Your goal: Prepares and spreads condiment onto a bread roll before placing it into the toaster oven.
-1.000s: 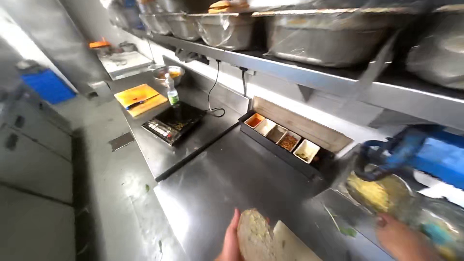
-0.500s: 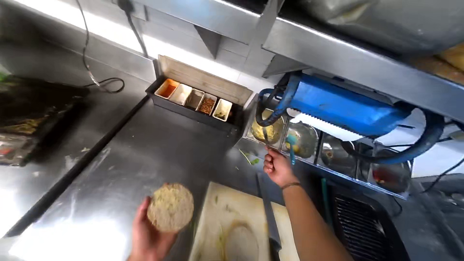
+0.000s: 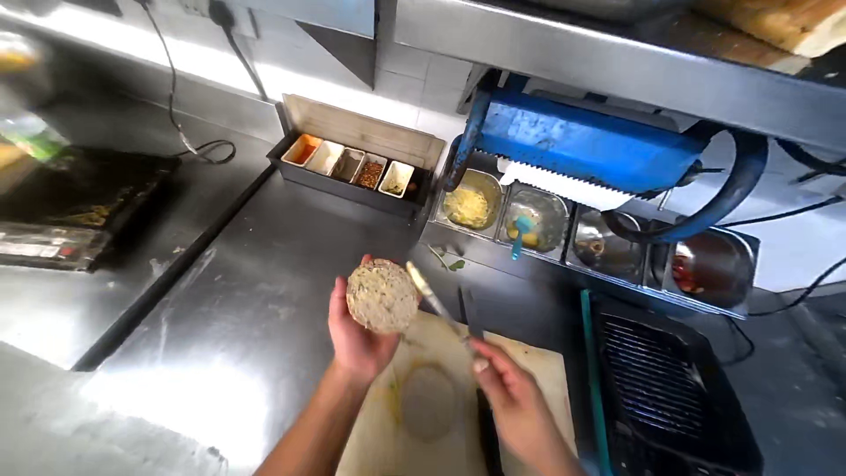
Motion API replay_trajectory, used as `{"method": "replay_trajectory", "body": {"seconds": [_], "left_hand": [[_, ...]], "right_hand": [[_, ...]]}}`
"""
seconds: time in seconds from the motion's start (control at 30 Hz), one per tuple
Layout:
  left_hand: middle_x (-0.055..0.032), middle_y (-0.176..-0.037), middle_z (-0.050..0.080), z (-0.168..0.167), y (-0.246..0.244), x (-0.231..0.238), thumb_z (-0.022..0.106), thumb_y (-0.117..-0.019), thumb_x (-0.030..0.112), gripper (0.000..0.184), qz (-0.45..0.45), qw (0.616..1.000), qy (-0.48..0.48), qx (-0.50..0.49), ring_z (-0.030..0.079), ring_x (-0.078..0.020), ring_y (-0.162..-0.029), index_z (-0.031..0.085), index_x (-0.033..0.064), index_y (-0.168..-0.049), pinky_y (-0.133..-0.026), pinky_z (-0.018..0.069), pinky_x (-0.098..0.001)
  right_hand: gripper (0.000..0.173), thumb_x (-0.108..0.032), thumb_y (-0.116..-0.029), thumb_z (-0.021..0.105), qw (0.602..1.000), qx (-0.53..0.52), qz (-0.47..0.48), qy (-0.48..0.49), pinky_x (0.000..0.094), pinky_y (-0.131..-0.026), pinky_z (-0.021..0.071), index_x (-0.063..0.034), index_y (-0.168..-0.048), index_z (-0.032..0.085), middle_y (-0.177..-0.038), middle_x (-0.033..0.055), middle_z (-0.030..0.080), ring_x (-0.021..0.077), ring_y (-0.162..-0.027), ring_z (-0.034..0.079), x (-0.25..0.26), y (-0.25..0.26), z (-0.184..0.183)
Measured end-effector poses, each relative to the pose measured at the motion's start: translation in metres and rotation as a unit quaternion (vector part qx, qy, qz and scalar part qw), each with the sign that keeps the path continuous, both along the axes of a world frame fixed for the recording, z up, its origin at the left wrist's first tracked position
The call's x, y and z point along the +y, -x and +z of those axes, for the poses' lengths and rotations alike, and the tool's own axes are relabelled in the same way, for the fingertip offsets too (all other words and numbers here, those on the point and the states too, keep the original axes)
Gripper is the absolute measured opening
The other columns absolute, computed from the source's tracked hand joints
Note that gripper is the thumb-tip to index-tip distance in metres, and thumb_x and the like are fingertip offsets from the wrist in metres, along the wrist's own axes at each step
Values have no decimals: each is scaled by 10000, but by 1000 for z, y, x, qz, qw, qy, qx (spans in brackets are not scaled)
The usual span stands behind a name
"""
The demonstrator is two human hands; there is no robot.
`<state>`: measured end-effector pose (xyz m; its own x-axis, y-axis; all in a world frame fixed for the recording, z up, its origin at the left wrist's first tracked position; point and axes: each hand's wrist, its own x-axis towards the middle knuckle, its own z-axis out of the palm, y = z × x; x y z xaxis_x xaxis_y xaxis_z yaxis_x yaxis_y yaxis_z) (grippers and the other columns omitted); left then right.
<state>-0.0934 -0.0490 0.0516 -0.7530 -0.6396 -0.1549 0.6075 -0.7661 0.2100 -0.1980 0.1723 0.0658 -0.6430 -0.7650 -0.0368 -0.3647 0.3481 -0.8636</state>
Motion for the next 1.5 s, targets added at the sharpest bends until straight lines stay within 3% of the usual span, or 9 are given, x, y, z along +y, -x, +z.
{"method": "replay_trajectory", "body": {"seconds": [0.13, 0.57, 0.7, 0.87, 1.0, 1.07, 1.17, 1.33, 1.5], "left_hand": [[-119, -1312, 641, 10, 6, 22, 200, -1001, 717, 723, 75, 995, 3, -60, 636, -331, -1186, 539, 228, -1413, -952, 532, -608], [-100, -1265, 671, 18, -1, 21, 250, -1022, 660, 655, 102, 992, 31, -71, 670, -285, -1136, 568, 226, -1395, -928, 568, -543], [-73, -1177, 698, 8, -16, -9, 228, -1017, 677, 653, 93, 993, -8, -77, 685, -229, -1076, 621, 223, -1274, -876, 588, -486], [-217, -1295, 628, -21, -54, -44, 385, -896, 806, 820, 14, 993, -88, -76, 635, -420, -1155, 534, 153, -1369, -923, 515, -686], [-179, -1245, 674, -35, -78, -50, 431, -898, 779, 762, -26, 991, -88, -97, 668, -372, -1121, 609, 163, -1309, -877, 544, -658], [-194, -1199, 689, -37, -85, -50, 588, -887, 585, 584, -23, 993, -111, -38, 678, -364, -1113, 659, 106, -1213, -917, 546, -630], [-193, -1136, 716, -37, -86, -52, 764, -770, 403, 471, -34, 994, -102, 24, 704, -342, -1070, 720, 73, -1104, -927, 566, -574], [-172, -1338, 633, -33, -65, -58, 483, -923, 696, 679, -72, 995, -67, -25, 627, -389, -1205, 575, 216, -1395, -951, 501, -685], [-205, -1118, 701, -32, -39, -38, 530, -886, 461, 477, -72, 989, -125, -17, 711, -352, -1016, 646, 93, -1167, -843, 588, -583]], "right_hand": [[314, -184, -1036, 534, 980, 195, 36, 28, 394, -593, 592, -20, -1230, 718, -861, 143, 717, 218, -676, 689, 26, -62, -8], [323, -238, -1047, 518, 963, 252, 57, 74, 299, -500, 512, -96, -1263, 712, -761, 84, 646, 154, -581, 599, 4, -65, -15], [332, -290, -1060, 499, 968, 238, 42, 74, 313, -600, 572, -114, -1248, 709, -836, 68, 694, 128, -668, 647, -13, -31, -20], [352, -260, -1081, 477, 949, 189, -139, -211, 636, -767, 555, -79, -1334, 643, -998, 222, 714, 410, -882, 700, -95, 111, -1], [356, -229, -1024, 506, 890, 137, -111, -421, 670, -897, 509, -46, -1297, 643, -1224, 258, 667, 450, -1128, 651, -171, 192, 4], [316, -216, -1025, 516, 914, 46, -120, -384, 535, -738, 546, -35, -1235, 667, -1039, 195, 681, 327, -884, 670, -196, 199, 7], [209, -249, -1075, 468, 924, -269, -229, -148, 211, -389, 321, -112, -1180, 585, -650, -26, 431, 66, -429, 336, -200, 188, -6], [230, -287, -1092, 460, 883, -396, -247, 54, 189, -391, 304, -169, -1254, 573, -629, -64, 423, 33, -431, 326, -167, 166, -34], [251, -251, -1091, 455, 896, -378, -219, 74, 175, -382, 282, -153, -1283, 585, -618, -60, 420, 23, -422, 317, -128, 135, -29]]}}
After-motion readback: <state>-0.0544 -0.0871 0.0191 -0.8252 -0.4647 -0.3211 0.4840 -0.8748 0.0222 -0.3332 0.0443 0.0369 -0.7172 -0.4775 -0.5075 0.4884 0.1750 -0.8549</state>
